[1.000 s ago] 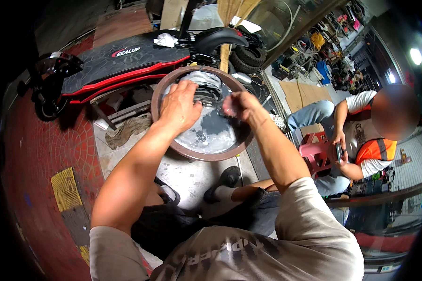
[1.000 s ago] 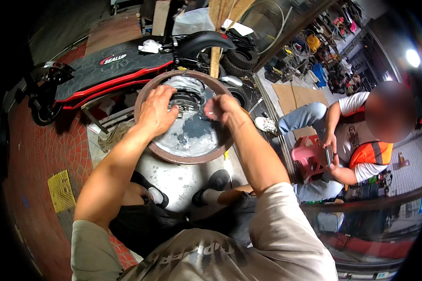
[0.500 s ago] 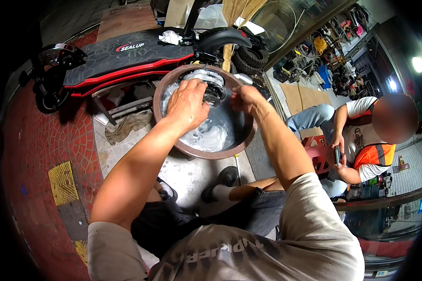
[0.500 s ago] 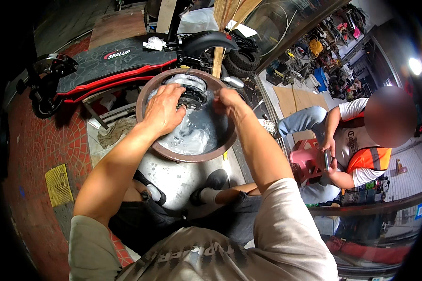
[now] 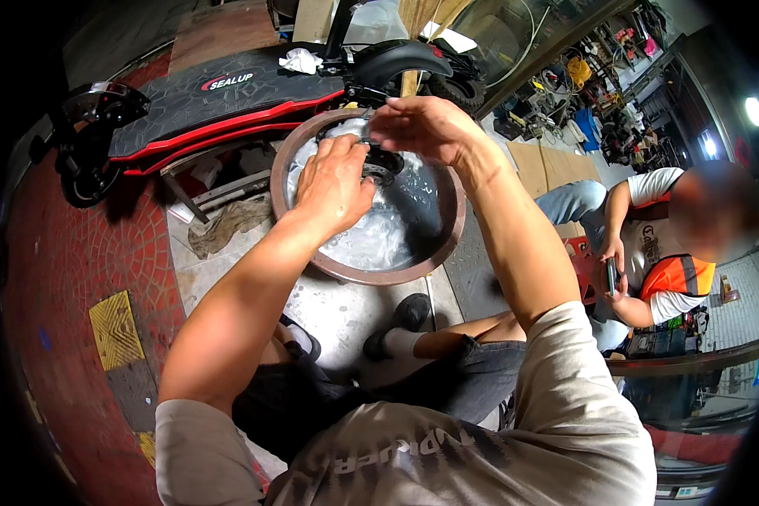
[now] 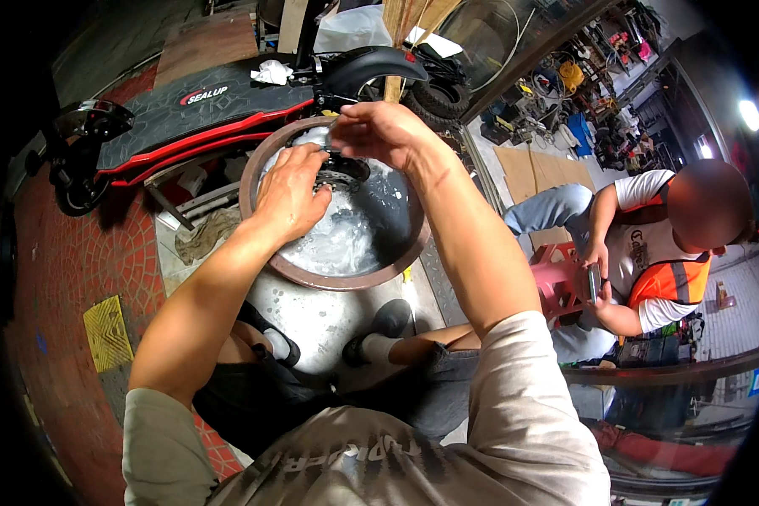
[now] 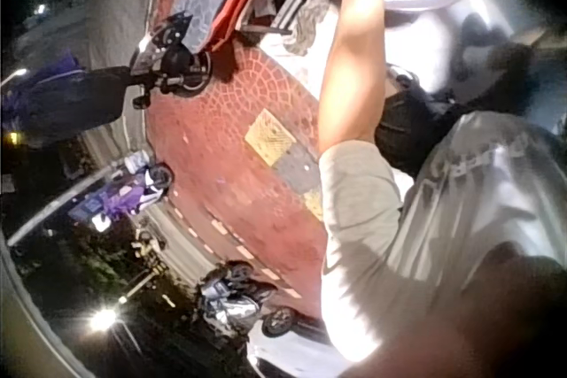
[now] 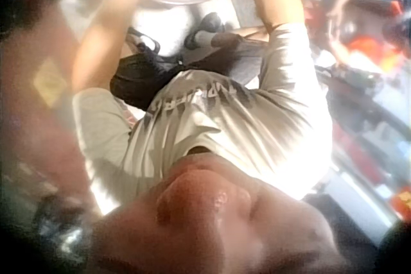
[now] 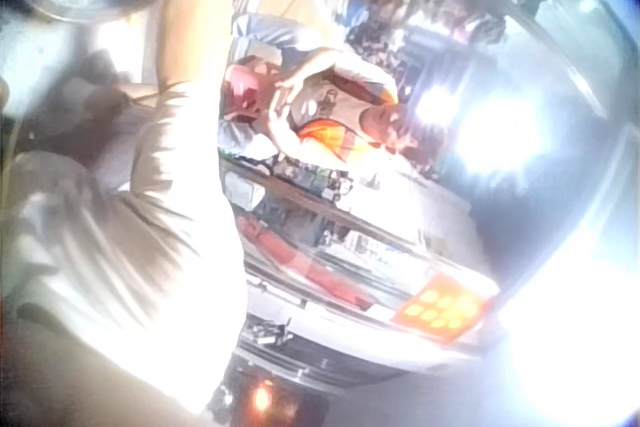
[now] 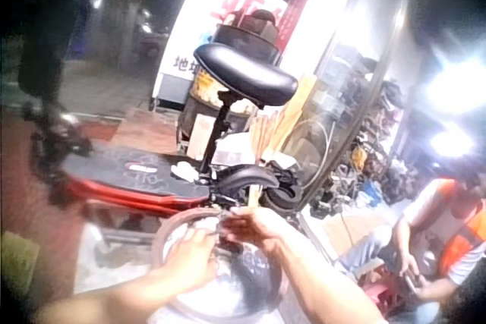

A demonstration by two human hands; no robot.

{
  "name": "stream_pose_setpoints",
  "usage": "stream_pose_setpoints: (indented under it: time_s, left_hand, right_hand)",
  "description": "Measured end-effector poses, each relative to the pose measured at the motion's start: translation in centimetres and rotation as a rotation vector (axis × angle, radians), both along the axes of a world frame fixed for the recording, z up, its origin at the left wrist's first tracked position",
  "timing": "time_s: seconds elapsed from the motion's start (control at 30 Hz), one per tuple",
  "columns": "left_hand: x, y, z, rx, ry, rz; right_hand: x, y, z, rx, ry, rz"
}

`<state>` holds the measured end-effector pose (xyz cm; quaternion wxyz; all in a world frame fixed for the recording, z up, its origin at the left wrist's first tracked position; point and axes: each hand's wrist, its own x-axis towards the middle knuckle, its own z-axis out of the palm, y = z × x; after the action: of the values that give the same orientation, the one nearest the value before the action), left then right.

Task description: The person removes the inner tube and motor assembly from an electric scooter wheel, carries a bowl of water to a tap to fill it, and then places the motor assembly into the water to submerge and clean it.

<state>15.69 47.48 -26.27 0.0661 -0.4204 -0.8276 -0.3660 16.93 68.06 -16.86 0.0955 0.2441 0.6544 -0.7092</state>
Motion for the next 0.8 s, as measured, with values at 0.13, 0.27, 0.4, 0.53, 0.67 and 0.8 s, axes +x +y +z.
stream_pose_setpoints:
  time_s: [0.13,0.27,0.4,0.53,0.67,0.8]
  left_hand:
    - [0.1,0.2,-0.6,0.016,0.020,-0.001]
    - [0.0,0.1,-0.6,0.030,0.021,-0.013]
    - [-0.1,0.2,-0.3,0.031,-0.011,-0.022]
    - [-0.2,-0.1,-0.4,0.036,-0.016,-0.011]
    - [0.1,0.1,-0.9,0.024,-0.019,-0.005]
    - [0.0,0.3,-0.4,0.004,-0.018,0.008]
  right_hand:
    - [0.5,3.2,-3.3,0.126,0.039,-0.086]
    - [3.0,7.7,-11.4,0.067,-0.091,-0.315]
    - [4.6,9.2,-16.8,0.443,-0.302,-0.311]
    - [5.0,7.6,-14.5,-0.159,-0.101,-0.564]
    - [1.7,4.6,-5.2,-0.316,0.105,-0.287]
    - [-0.5,-0.9,-0.1,-0.080,0.097,-0.045]
